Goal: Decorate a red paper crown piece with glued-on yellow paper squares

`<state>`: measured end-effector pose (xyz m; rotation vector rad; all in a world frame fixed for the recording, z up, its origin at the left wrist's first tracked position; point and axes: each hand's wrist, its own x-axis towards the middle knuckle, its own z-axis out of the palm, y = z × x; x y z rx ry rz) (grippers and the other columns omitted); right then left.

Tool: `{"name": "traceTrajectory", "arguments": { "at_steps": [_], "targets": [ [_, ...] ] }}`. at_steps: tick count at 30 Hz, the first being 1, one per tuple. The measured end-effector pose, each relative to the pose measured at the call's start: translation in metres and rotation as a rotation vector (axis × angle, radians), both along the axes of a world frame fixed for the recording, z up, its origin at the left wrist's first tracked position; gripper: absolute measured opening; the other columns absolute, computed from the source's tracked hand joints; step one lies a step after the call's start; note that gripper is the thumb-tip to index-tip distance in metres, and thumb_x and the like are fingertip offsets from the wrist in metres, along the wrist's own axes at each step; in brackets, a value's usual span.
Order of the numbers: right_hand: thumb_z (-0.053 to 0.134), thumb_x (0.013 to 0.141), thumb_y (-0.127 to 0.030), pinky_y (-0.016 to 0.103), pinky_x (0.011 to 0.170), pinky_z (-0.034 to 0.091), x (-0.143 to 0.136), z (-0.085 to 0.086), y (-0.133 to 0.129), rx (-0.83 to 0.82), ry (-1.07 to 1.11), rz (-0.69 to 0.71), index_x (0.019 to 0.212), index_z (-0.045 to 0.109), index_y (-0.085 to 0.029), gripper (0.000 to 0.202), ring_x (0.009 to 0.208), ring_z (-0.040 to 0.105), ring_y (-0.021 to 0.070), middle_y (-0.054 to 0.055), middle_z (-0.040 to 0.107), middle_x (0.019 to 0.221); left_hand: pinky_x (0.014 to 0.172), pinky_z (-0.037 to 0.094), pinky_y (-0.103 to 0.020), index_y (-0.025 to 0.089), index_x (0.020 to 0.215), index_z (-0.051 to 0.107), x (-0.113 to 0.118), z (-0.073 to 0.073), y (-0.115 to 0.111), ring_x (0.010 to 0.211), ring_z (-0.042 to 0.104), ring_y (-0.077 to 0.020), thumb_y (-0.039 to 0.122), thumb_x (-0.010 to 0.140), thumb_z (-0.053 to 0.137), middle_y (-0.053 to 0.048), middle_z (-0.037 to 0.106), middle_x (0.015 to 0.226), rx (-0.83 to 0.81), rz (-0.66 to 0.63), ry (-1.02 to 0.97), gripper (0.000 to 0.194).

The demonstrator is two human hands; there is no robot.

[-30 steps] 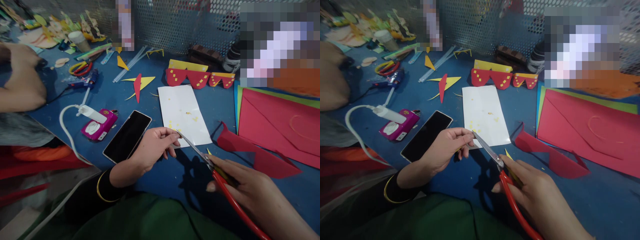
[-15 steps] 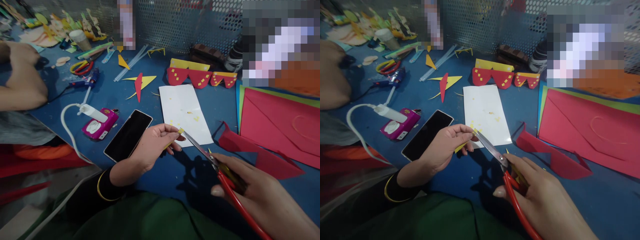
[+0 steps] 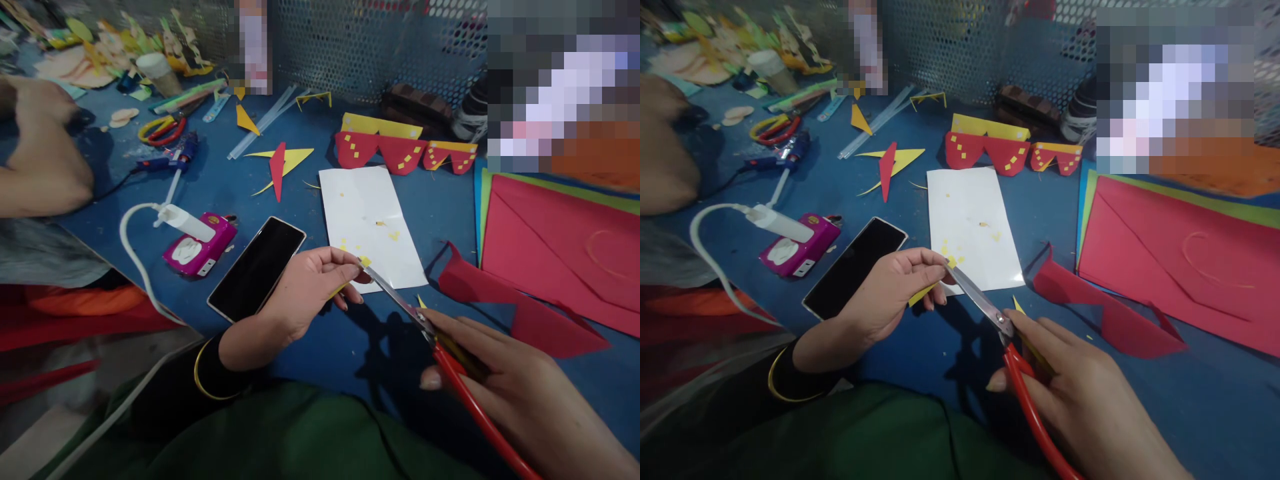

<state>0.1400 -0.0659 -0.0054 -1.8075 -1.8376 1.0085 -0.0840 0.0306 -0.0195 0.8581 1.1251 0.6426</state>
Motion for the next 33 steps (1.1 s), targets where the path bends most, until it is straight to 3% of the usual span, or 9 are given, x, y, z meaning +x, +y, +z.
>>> {"name": "traceTrajectory", "arguments": {
  "at_steps": [3, 8, 26, 33],
  "targets": [
    [0.073, 0.080, -0.055, 0.023, 0.056, 0.061, 0.0015, -0.0021, 0.0008, -0.001, -0.007, 0.010, 0.115, 0.077, -0.033, 0.042, 0.085, 0.078, 0.0259, 0.002, 0.080, 0.097, 0.050, 0.043, -0.021, 0.017, 0.085, 0.065, 0.0006, 0.0015, 0.0000, 0.053, 0.061, -0.0087, 0.024, 0.086, 0.067, 0.000, 0.069, 0.068, -0.006, 0.005, 0.019, 0.007],
    [0.074, 0.078, -0.053, 0.025, 0.056, 0.061, 0.0021, -0.0015, 0.0018, -0.032, 0.026, 0.000, 0.109, 0.079, -0.032, 0.038, 0.080, 0.078, 0.0277, 0.003, 0.079, 0.087, 0.052, 0.045, -0.023, 0.017, 0.083, 0.066, 0.0009, 0.0013, 0.0002, 0.055, 0.062, -0.0086, 0.023, 0.085, 0.068, -0.003, 0.073, 0.079, -0.010, 0.015, 0.019, 0.006],
    [0.075, 0.080, -0.049, 0.018, 0.056, 0.058, 0.0017, -0.0024, -0.0004, 0.048, -0.036, -0.001, 0.109, 0.079, -0.030, 0.035, 0.079, 0.079, 0.0219, 0.001, 0.082, 0.097, 0.043, 0.037, -0.019, 0.016, 0.080, 0.068, -0.0021, -0.0024, 0.0014, 0.050, 0.055, -0.0050, 0.028, 0.085, 0.070, -0.001, 0.071, 0.078, 0.016, -0.016, 0.016, 0.013],
    [0.073, 0.079, -0.061, 0.018, 0.049, 0.057, 0.0038, -0.0097, -0.0014, 0.152, -0.009, 0.008, 0.108, 0.079, -0.034, 0.040, 0.072, 0.079, 0.0210, -0.002, 0.082, 0.091, 0.042, 0.037, -0.018, 0.015, 0.078, 0.067, -0.0017, -0.0030, 0.0017, 0.049, 0.056, -0.0047, 0.025, 0.086, 0.069, -0.002, 0.072, 0.078, 0.019, -0.012, 0.030, 0.013]
  ]
}}
